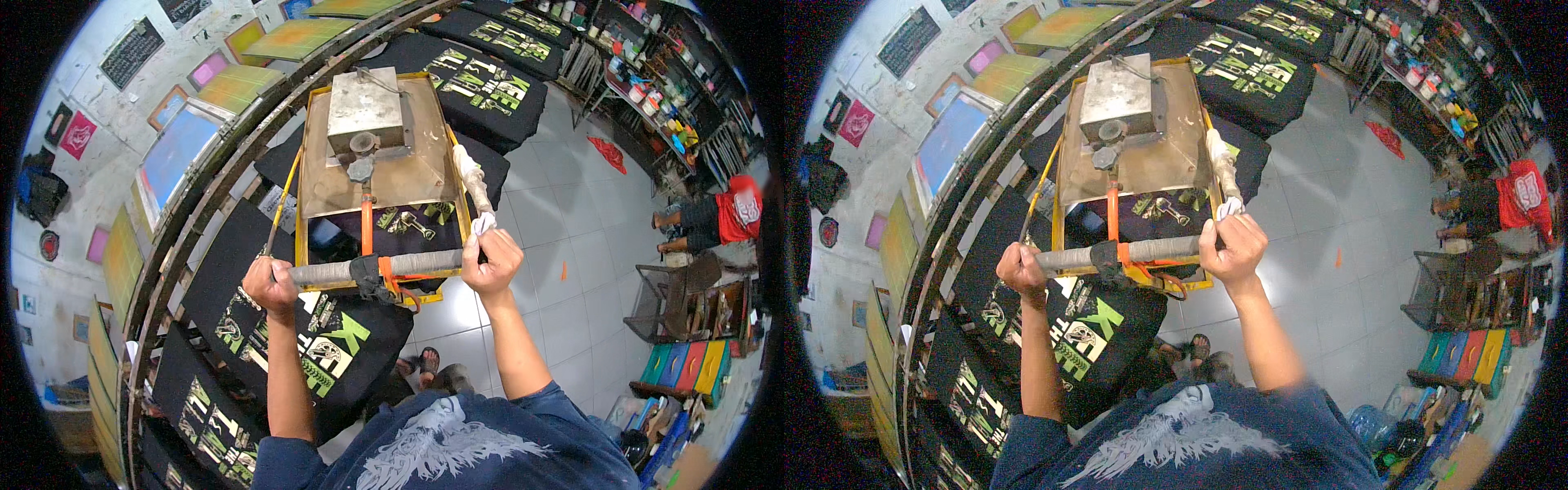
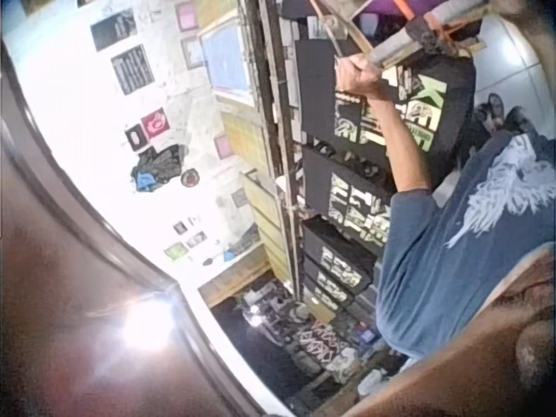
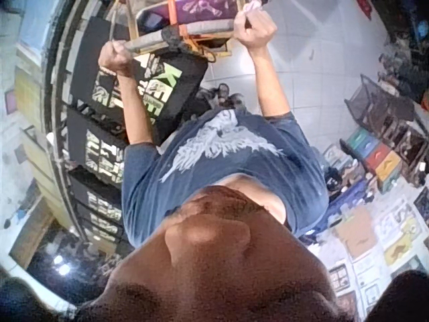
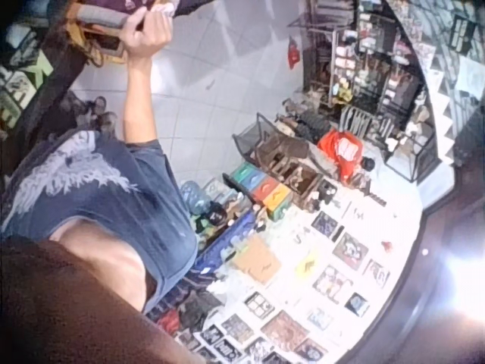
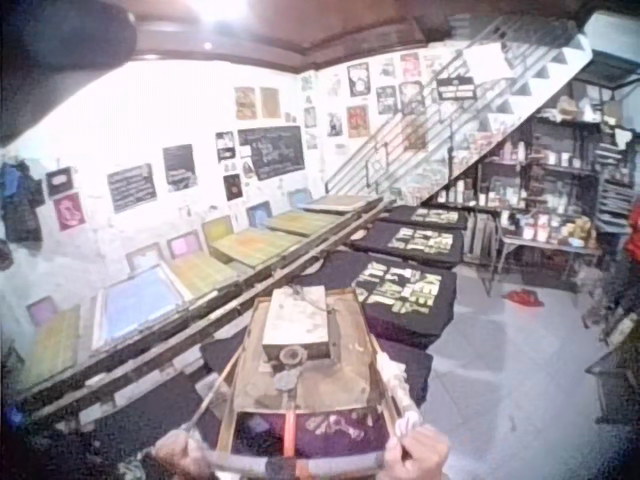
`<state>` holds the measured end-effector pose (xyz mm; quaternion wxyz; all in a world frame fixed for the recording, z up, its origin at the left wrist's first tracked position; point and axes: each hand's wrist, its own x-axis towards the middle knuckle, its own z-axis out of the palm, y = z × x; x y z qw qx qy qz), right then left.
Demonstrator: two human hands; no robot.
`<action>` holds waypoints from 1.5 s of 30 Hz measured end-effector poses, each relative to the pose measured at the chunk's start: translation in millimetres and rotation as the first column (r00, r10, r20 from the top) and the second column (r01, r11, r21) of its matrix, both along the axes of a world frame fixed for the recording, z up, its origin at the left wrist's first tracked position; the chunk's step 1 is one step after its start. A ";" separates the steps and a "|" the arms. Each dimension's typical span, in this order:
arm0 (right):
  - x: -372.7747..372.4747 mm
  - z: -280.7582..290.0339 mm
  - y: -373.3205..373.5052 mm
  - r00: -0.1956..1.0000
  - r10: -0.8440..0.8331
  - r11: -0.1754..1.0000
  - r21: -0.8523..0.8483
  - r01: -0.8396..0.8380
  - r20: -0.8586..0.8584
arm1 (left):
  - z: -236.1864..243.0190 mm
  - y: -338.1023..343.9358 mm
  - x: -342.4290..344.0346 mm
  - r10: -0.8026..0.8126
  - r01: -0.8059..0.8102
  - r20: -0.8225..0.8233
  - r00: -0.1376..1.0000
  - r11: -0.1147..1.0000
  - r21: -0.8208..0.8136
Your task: The person operates a manual screen-printing carousel, moving a print head along a rail to apply ink to t-shirts, wiping the screen between applications, and rotating the carousel by hand.
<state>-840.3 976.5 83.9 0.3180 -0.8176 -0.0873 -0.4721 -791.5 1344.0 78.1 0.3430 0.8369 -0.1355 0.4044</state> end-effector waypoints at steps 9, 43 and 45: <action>-0.1 0.4 4.5 0.999 -0.035 0.999 0.013 0.035 -0.002 | -3.5 1.1 2.0 -0.027 0.026 0.043 0.999 1.000 0.014; -5.7 6.6 3.4 0.995 -0.075 0.997 -0.011 0.075 -0.062 | -5.8 -0.3 5.7 -0.041 0.038 0.070 0.997 0.999 0.030; -5.2 11.5 4.0 0.998 -0.031 0.999 -0.015 0.031 -0.059 | -1.4 -6.5 5.4 -0.038 0.038 0.145 0.989 0.999 0.003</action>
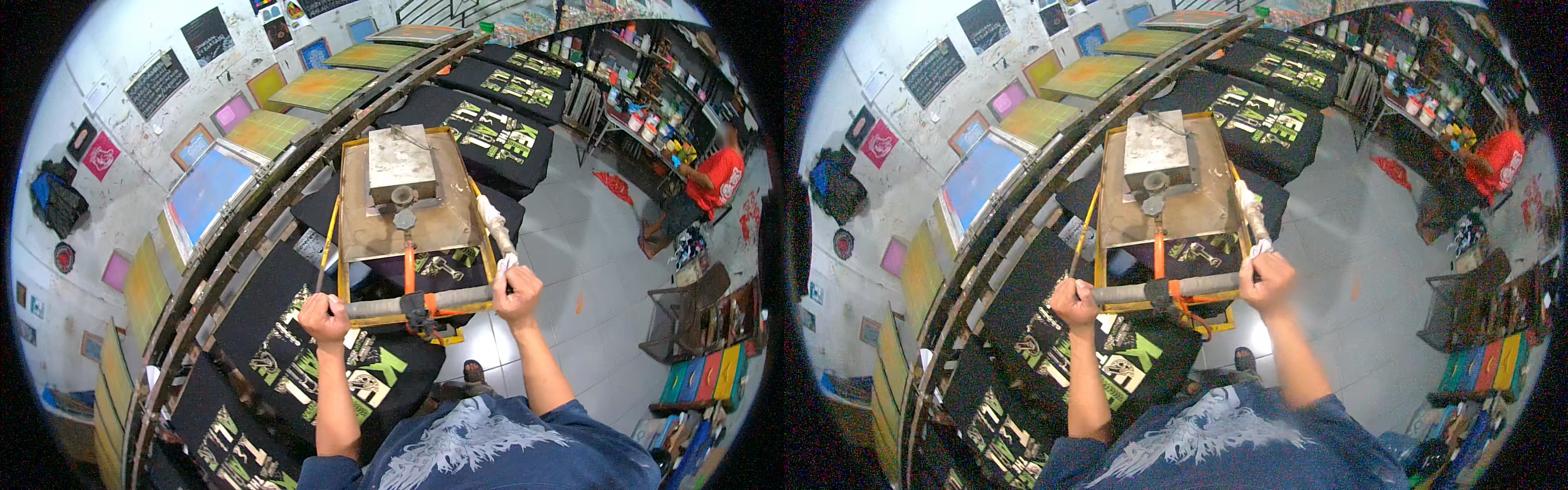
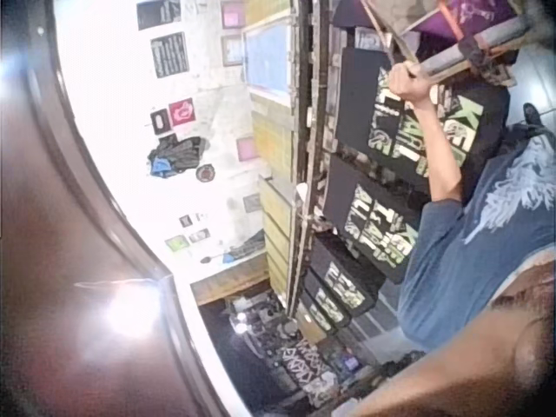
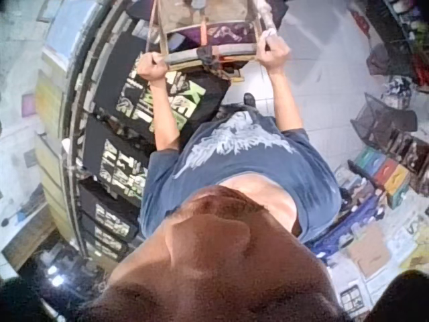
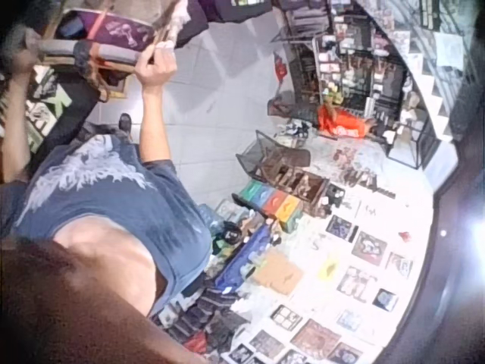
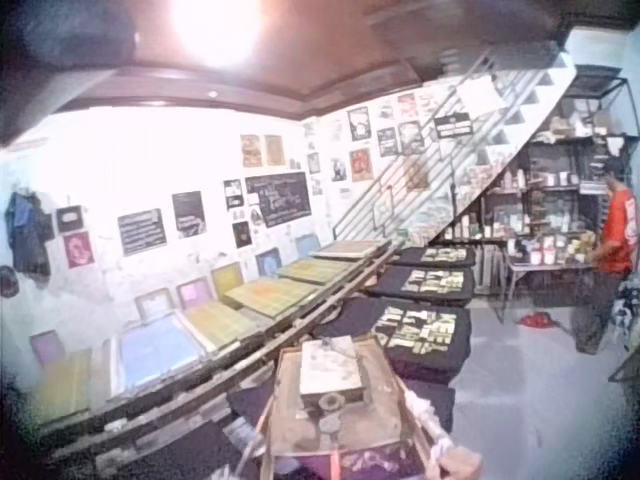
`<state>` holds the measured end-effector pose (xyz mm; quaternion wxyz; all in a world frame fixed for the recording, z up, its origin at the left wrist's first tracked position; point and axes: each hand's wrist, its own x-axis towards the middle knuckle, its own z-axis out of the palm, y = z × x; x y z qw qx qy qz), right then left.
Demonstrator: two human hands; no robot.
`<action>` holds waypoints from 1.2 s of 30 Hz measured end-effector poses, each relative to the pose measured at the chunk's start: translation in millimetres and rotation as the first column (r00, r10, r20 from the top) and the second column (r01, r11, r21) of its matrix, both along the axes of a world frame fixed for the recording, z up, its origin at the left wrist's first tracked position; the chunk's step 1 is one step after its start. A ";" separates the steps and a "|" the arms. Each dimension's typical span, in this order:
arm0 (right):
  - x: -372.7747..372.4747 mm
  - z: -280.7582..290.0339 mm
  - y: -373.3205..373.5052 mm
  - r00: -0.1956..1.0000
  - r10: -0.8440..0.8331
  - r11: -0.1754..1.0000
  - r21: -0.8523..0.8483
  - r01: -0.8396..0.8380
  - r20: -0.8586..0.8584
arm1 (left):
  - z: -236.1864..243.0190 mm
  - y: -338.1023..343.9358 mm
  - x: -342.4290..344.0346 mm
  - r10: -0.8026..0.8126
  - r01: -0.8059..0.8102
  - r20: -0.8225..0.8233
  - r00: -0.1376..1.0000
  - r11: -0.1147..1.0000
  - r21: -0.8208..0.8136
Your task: The person operates a manual screen-printing carousel, moving a print head along a rail to apply ink to t-shirts, wiping the screen between applications, and rotating the carousel by hand.
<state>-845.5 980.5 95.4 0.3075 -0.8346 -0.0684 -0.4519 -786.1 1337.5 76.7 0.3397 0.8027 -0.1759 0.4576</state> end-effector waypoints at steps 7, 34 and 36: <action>6.1 -2.3 -10.1 0.988 0.145 0.989 -0.039 -0.143 0.055 | -5.1 1.5 -6.8 0.123 -0.123 -0.110 0.986 0.992 0.003; 33.5 -7.6 -106.1 0.845 0.525 0.850 -0.010 -0.527 0.100 | 21.6 -142.7 -199.2 0.506 -0.528 -0.282 0.815 0.849 -0.001; 44.2 -4.5 -99.9 0.817 0.561 0.825 -0.001 -0.566 0.132 | 23.9 -151.2 -210.9 0.564 -0.586 -0.305 0.767 0.810 0.023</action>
